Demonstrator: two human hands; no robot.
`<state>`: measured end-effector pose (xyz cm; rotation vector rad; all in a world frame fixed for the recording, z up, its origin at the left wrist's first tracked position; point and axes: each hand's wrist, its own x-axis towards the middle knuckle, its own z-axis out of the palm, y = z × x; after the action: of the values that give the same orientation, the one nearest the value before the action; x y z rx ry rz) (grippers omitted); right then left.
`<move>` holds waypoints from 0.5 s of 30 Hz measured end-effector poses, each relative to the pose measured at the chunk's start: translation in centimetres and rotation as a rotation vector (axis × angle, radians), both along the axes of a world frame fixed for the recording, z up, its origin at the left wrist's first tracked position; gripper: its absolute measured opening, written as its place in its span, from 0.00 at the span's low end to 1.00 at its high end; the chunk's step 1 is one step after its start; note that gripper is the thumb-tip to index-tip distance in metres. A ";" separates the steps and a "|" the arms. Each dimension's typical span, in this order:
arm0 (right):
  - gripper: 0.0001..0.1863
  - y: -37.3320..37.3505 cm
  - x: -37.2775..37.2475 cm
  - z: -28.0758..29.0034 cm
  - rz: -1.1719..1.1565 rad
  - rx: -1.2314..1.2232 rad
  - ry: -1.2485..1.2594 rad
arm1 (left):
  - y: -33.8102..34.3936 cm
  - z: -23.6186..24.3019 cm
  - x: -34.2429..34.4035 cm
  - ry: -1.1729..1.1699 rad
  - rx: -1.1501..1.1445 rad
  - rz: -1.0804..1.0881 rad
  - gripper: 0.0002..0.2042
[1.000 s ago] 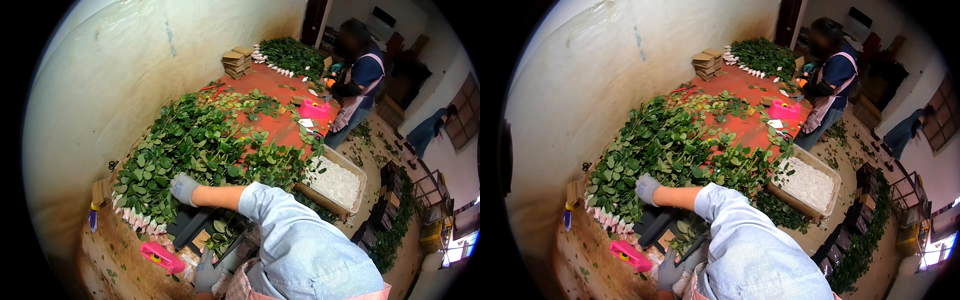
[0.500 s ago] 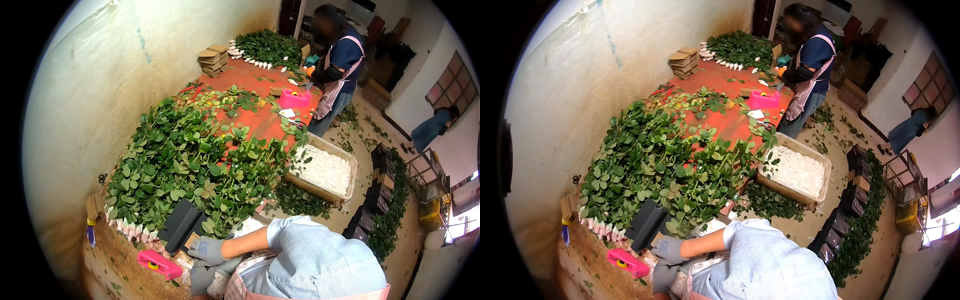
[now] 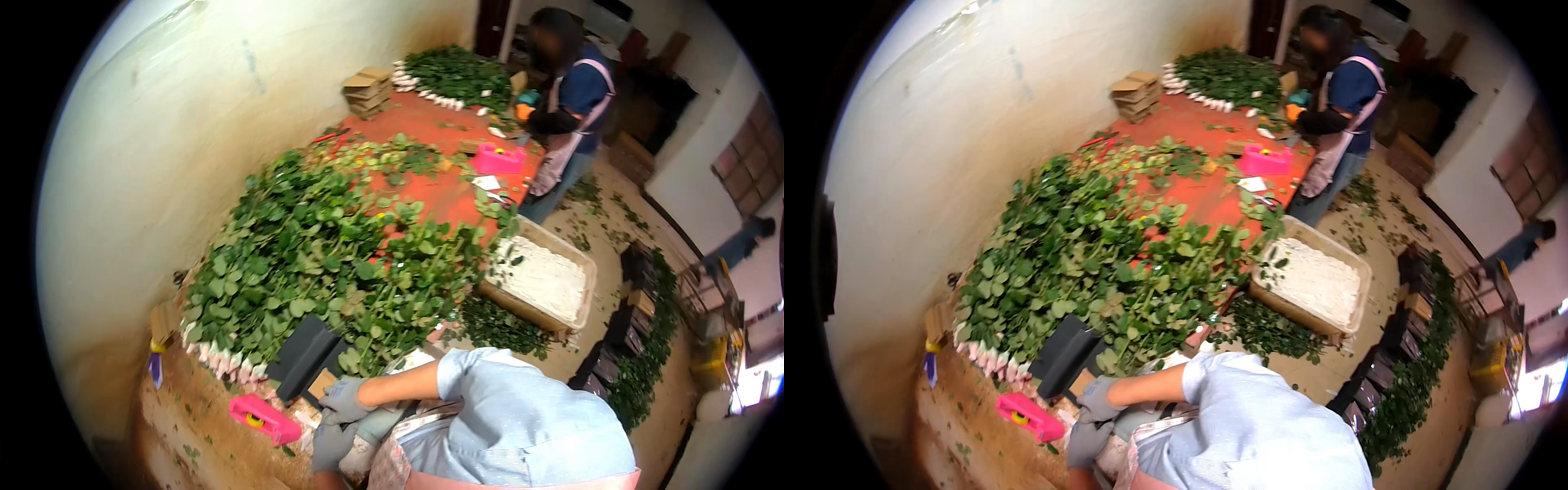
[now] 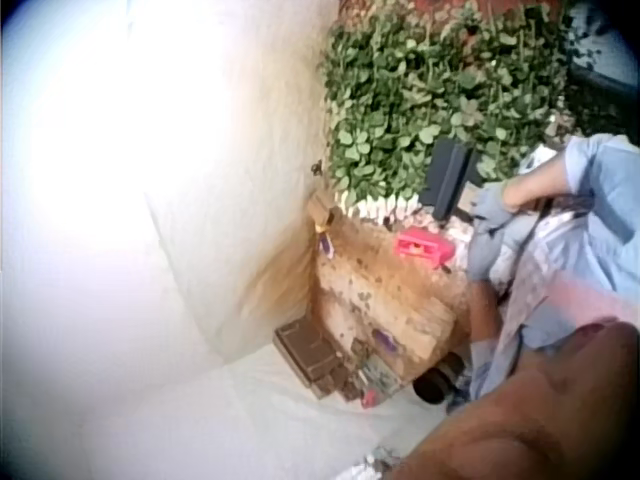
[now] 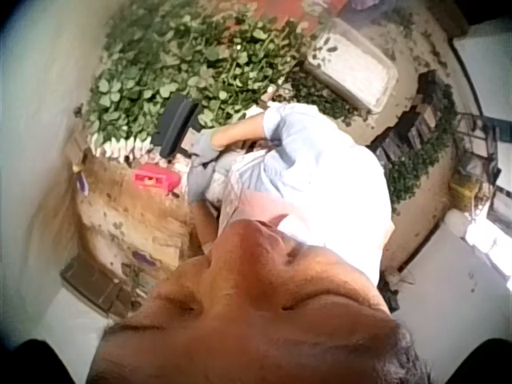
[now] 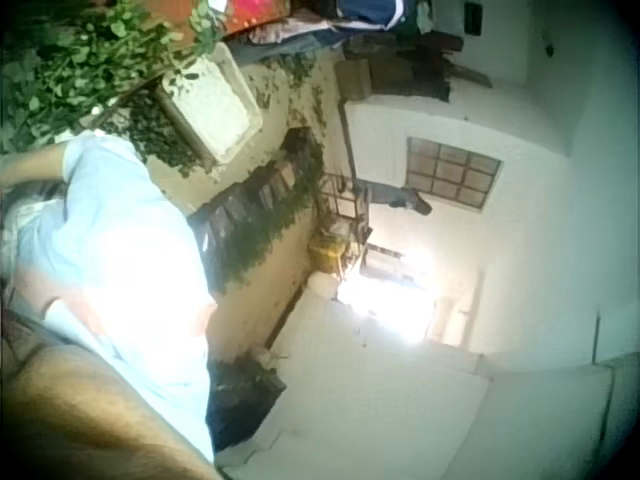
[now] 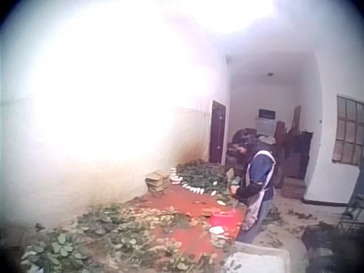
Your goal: The person arranges white flowers with green leaves into a black plastic tray using a cardboard template to guide placement. They repeatedly pick up flowers from a large pile on the table, position them in the tray, and adjust the arrangement.
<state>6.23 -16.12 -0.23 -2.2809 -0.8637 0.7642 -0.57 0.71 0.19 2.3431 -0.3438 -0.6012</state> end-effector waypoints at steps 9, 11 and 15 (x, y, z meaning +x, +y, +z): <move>0.29 0.2 1.2 -1.4 0.108 -0.008 -0.085 | 1.6 -2.7 -0.1 0.052 0.154 -0.022 0.22; 0.25 0.7 2.5 0.1 0.129 0.171 -0.205 | 1.7 -2.7 -0.3 0.064 0.199 -0.008 0.25; 0.18 2.1 9.1 7.5 0.021 0.391 -0.393 | 1.7 -1.9 -0.7 0.010 0.211 -0.026 0.35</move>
<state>15.29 -14.01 7.28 -2.0928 -1.1033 0.1288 -1.31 2.37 -1.66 2.5395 -0.3192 -0.6910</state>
